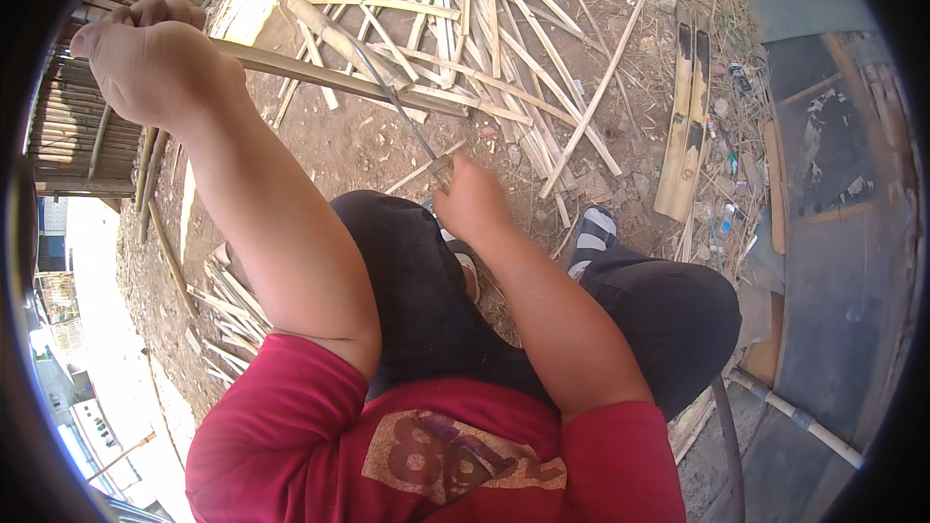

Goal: The person shaves a bamboo strip with a machete while kneeling on a dirt ground covered in wood debris.

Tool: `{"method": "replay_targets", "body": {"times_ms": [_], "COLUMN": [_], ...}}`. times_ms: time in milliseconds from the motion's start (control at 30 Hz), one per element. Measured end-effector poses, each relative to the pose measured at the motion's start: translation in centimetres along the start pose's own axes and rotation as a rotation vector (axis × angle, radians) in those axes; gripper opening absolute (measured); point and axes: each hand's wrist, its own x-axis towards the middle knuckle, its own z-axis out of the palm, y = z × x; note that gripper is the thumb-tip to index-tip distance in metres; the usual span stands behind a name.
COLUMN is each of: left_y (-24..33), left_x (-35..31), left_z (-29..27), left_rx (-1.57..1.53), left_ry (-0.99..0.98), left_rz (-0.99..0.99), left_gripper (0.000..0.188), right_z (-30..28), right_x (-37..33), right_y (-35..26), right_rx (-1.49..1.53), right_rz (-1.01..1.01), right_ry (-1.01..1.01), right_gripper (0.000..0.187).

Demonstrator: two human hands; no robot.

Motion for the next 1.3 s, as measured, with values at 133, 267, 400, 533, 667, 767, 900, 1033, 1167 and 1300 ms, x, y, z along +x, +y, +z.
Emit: {"method": "replay_targets", "body": {"times_ms": [133,267,400,533,667,767,900,1033,1167,1300], "left_y": [0.3,0.2,0.9,1.0,0.5,0.1,0.5,0.4,0.2,0.0], "left_x": [0.1,0.3,0.3,-0.8,0.1,0.2,0.5,0.2,-0.1,0.2], "left_z": [-0.5,-0.3,0.8,0.6,0.0,-0.2,-0.3,0.4,0.0,-0.1], "left_rx": [0.059,0.031,0.089,-0.106,0.039,0.049,0.079,0.054,0.047,0.023], "left_ry": [-0.005,0.029,0.126,0.038,0.011,-0.002,0.018,0.004,-0.052,-0.061], "left_rz": [0.041,0.036,0.04,-0.066,0.061,0.053,0.072,0.072,0.092,0.074], "left_gripper": [0.039,0.039,0.042,0.044,0.044,0.043,0.041,0.041,0.04,0.04], "right_z": [-4.2,-7.0,-5.6,-0.4,-3.5,-6.0,-7.1,-1.3,-1.2,-4.9], "right_x": [0.9,0.0,-0.3,0.2,0.7,0.0,-1.1,0.7,0.8,0.9], "right_y": [-1.9,-5.3,-4.9,-0.3,-1.9,-4.1,-7.0,-0.6,-0.3,-2.4], "right_rx": [0.151,0.331,0.364,-0.027,0.092,0.23,0.357,-0.135,-0.006,0.163], "right_rz": [0.01,-0.105,-0.161,0.095,0.022,-0.054,-0.22,-0.08,0.026,-0.02], "right_ry": [-0.113,0.058,0.118,-0.024,-0.115,-0.041,0.145,-0.01,-0.084,-0.066], "right_gripper": [0.044,0.045,0.048,0.046,0.044,0.045,0.043,0.05,0.044,0.037]}}
